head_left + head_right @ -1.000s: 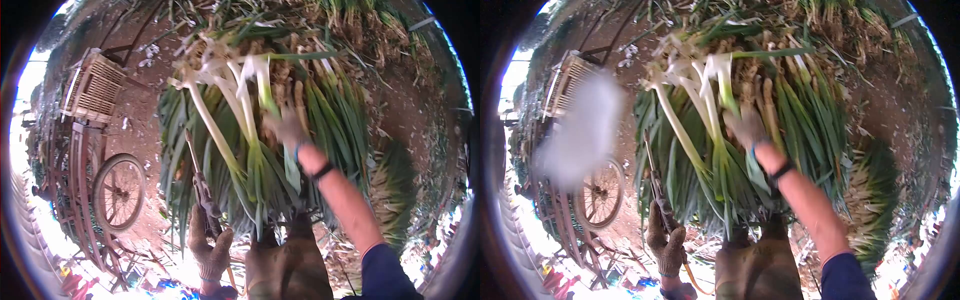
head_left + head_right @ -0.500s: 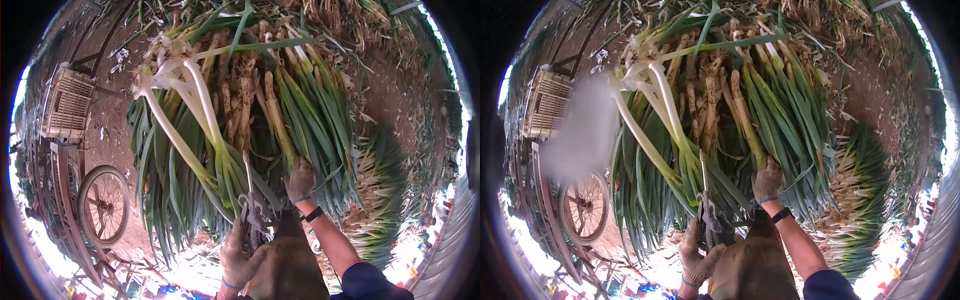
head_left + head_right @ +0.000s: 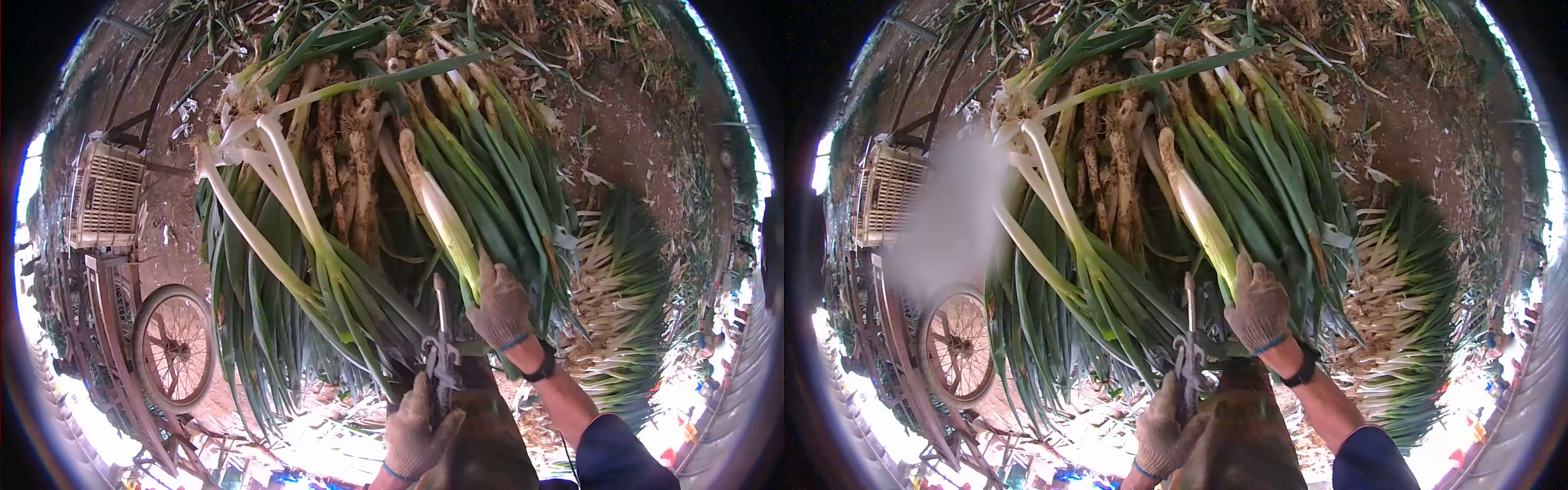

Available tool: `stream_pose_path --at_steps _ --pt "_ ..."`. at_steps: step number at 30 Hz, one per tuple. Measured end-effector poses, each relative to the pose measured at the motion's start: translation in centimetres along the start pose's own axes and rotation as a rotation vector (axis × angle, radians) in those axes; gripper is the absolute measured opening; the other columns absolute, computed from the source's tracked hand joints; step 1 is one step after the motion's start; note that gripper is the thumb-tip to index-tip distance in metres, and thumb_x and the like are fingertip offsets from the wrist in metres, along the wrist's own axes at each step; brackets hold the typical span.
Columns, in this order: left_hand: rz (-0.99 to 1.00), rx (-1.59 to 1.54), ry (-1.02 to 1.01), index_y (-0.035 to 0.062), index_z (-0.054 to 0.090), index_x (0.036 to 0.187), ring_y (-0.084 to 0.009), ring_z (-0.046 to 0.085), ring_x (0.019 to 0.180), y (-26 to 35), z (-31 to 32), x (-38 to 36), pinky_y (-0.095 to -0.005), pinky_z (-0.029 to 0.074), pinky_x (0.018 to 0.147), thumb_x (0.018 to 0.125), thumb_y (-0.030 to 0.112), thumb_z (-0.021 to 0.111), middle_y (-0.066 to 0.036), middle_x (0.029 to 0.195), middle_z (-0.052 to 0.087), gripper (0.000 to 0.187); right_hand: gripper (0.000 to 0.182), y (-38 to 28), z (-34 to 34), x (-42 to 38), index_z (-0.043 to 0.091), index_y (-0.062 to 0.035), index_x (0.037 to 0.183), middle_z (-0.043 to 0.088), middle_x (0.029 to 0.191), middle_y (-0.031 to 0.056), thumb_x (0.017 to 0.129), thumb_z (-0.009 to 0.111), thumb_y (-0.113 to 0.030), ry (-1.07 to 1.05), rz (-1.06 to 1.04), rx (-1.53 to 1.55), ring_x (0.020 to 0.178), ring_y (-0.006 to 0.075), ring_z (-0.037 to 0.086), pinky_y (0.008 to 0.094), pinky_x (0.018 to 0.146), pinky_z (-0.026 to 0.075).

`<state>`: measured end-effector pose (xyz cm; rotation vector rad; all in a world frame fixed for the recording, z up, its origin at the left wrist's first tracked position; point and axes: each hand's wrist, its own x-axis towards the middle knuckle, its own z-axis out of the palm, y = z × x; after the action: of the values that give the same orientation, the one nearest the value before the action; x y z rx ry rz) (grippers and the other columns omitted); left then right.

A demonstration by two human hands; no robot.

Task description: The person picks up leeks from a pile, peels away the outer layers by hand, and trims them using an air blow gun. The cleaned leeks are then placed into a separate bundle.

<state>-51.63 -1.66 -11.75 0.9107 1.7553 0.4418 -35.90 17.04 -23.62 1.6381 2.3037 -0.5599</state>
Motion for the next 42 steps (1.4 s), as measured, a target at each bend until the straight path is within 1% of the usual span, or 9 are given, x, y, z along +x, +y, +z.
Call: stream_pose_path --at_steps 5,9,10,19,23,24,32,39,42 --pt "-0.097 -0.206 -0.154 -0.0041 0.045 0.158 -0.0383 0.069 0.127 5.9 1.4 -1.9 -0.0431 0.054 0.105 0.095 0.027 0.078 -0.027 0.138 0.068 0.077 0.091 3.3 -5.6 -2.9 0.045 -0.0007 0.154 0.063 0.111 0.019 0.075 0.084 -0.022 -0.039 -0.128 -0.067 0.094 0.0351 0.07 0.0456 0.08 0.06" --pt "0.018 -0.373 -0.063 -0.0058 0.044 0.157 -0.0378 0.074 0.113 7.5 4.3 -1.5 -0.0462 0.059 0.094 0.096 0.029 0.077 -0.027 0.131 0.071 0.078 0.076 5.3 -6.9 -3.0 0.05 -0.006 0.154 0.064 0.105 0.0143 0.084 0.077 -0.017 -0.09 -0.223 -0.241 0.087 0.0305 0.071 0.0441 0.073 0.059" --pt "-0.039 -0.269 -0.088 -0.0084 0.046 0.152 -0.0456 0.074 0.107 7.0 5.5 -0.5 -0.0471 0.06 0.086 0.092 0.036 0.081 -0.031 0.12 0.071 0.082 0.068 5.6 -7.5 -3.0 0.053 -0.0068 0.153 0.064 0.099 0.0132 0.088 0.072 -0.014 -0.072 -0.256 -0.236 0.082 0.0294 0.071 0.0438 0.07 0.059" --pt "-0.073 -0.472 0.174 -0.0051 0.06 0.135 -0.0161 0.064 0.09 8.4 4.6 12.3 -0.0337 0.055 0.082 0.102 0.019 0.066 -0.012 0.106 0.074 0.041 0.073 10.3 -9.6 -1.4 0.056 -0.0051 0.147 0.07 0.096 0.0166 0.082 0.085 -0.021 -0.176 -0.296 -0.142 0.089 0.0341 0.075 0.0451 0.073 0.06" --pt "-0.08 -0.506 0.197 -0.0046 0.061 0.133 -0.0134 0.065 0.093 8.7 4.8 10.6 -0.0313 0.054 0.083 0.102 0.02 0.067 -0.011 0.104 0.074 0.04 0.088 12.9 -10.1 -0.7 0.048 -0.0061 0.157 0.073 0.112 0.0255 0.081 0.089 -0.026 -0.327 -0.287 0.043 0.102 0.0415 0.075 0.0495 0.085 0.06" --pt "-0.065 -0.322 0.169 -0.0042 0.063 0.131 -0.0141 0.067 0.093 9.5 4.1 9.9 -0.0325 0.055 0.082 0.101 0.023 0.068 -0.011 0.102 0.074 0.041 0.093 13.2 -10.0 -0.4 0.046 -0.0069 0.159 0.07 0.128 0.0262 0.081 0.089 -0.031 -0.425 -0.223 0.049 0.112 0.0422 0.073 0.0485 0.094 0.058" --pt "-0.059 -0.17 0.222 0.0002 0.065 0.123 -0.0159 0.062 0.074 8.4 1.1 16.2 -0.0329 0.053 0.07 0.099 0.025 0.068 -0.007 0.084 0.068 0.035 0.094 14.6 -8.2 0.5 0.044 -0.0044 0.161 0.067 0.14 0.0248 0.084 0.087 -0.036 -0.55 -0.217 0.34 0.126 0.0374 0.067 0.0413 0.107 0.053" --pt "-0.005 -0.585 0.044 0.0009 0.061 0.143 -0.0092 0.057 0.073 6.3 -1.6 14.5 -0.0276 0.049 0.065 0.101 0.025 0.065 0.0 0.087 0.062 0.049 0.101 13.6 -9.6 -0.1 0.045 -0.0001 0.16 0.065 0.144 0.0212 0.081 0.092 -0.041 -0.572 -0.204 0.62 0.132 0.0306 0.063 0.0377 0.113 0.049" --pt "0.093 -0.672 0.101 -0.0006 0.049 0.157 -0.0167 0.064 0.089 5.0 -2.2 11.5 -0.0287 0.055 0.08 0.1 0.023 0.066 -0.007 0.112 0.067 0.063 0.106 11.6 -13.1 -0.8 0.043 0.0027 0.16 0.064 0.146 0.0229 0.079 0.093 -0.045 -0.53 -0.131 0.672 0.133 0.0298 0.063 0.0365 0.114 0.048"
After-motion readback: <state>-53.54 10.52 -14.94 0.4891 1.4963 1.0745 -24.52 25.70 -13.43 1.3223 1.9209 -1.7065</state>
